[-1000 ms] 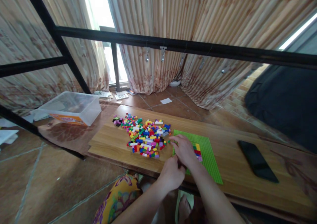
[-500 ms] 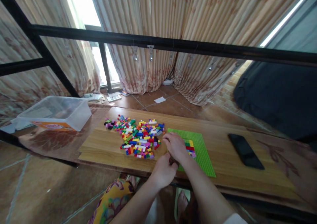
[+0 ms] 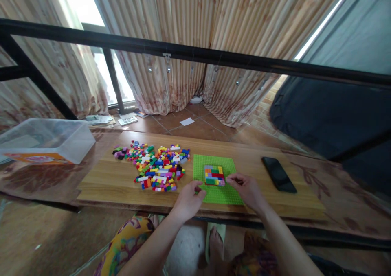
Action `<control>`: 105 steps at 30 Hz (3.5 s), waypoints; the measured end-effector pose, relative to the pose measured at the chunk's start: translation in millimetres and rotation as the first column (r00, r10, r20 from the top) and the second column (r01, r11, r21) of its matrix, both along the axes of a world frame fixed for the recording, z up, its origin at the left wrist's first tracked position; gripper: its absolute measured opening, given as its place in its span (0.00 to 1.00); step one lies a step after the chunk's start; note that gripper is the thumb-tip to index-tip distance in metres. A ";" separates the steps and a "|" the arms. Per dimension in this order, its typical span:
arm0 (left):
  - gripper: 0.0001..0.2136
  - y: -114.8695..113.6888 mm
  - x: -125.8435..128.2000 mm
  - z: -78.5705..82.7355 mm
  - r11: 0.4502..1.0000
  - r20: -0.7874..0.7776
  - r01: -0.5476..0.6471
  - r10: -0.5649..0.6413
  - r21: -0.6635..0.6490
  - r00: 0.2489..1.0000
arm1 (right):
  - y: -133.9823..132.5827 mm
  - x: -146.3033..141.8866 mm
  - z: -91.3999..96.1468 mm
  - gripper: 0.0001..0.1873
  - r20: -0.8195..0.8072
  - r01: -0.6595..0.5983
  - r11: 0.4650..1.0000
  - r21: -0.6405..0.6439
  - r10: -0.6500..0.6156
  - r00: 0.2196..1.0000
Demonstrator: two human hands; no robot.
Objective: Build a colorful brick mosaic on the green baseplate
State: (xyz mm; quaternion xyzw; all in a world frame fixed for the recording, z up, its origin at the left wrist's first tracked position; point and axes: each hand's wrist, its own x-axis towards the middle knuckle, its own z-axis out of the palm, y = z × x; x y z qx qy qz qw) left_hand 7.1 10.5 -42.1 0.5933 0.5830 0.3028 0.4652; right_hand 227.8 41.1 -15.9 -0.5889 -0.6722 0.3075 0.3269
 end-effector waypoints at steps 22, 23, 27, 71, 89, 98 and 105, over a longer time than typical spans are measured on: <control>0.19 2.6 -1.4 1.8 1.000 0.006 0.028 -0.028 -0.006 1.000 | 8.8 -7.2 -20.5 0.12 0.001 -0.088 0.995 0.038 0.088 0.996; 0.19 2.4 -1.2 2.5 1.000 0.002 0.028 -0.028 -0.004 1.000 | 9.0 -6.8 -22.1 0.13 -0.002 -0.086 0.996 0.037 0.086 0.996; 0.18 1.5 -0.7 3.4 1.000 -0.008 0.025 -0.025 -0.001 1.000 | 9.6 -6.9 -26.2 0.14 -0.019 -0.085 0.995 0.045 0.086 0.996; 0.17 -5.5 2.5 -11.2 0.994 0.016 -0.065 0.064 0.084 0.998 | 13.9 -20.6 -32.2 0.24 -0.145 0.236 0.971 -0.023 -0.237 0.961; 0.15 -52.4 -26.4 7.4 0.950 -0.058 -0.195 0.215 0.245 0.975 | 23.7 -86.9 -48.5 0.27 0.563 -0.110 0.955 0.274 -0.066 0.824; 0.15 -66.5 -70.2 9.6 0.904 -0.268 -0.119 0.244 0.411 0.932 | 25.8 -86.9 -60.0 0.26 0.593 -0.105 0.957 0.272 -0.081 0.801; 0.16 -62.8 -78.7 6.4 0.935 -0.415 0.003 0.155 0.356 0.896 | 25.7 -84.2 -68.2 0.24 0.593 -0.116 0.949 0.293 -0.085 0.801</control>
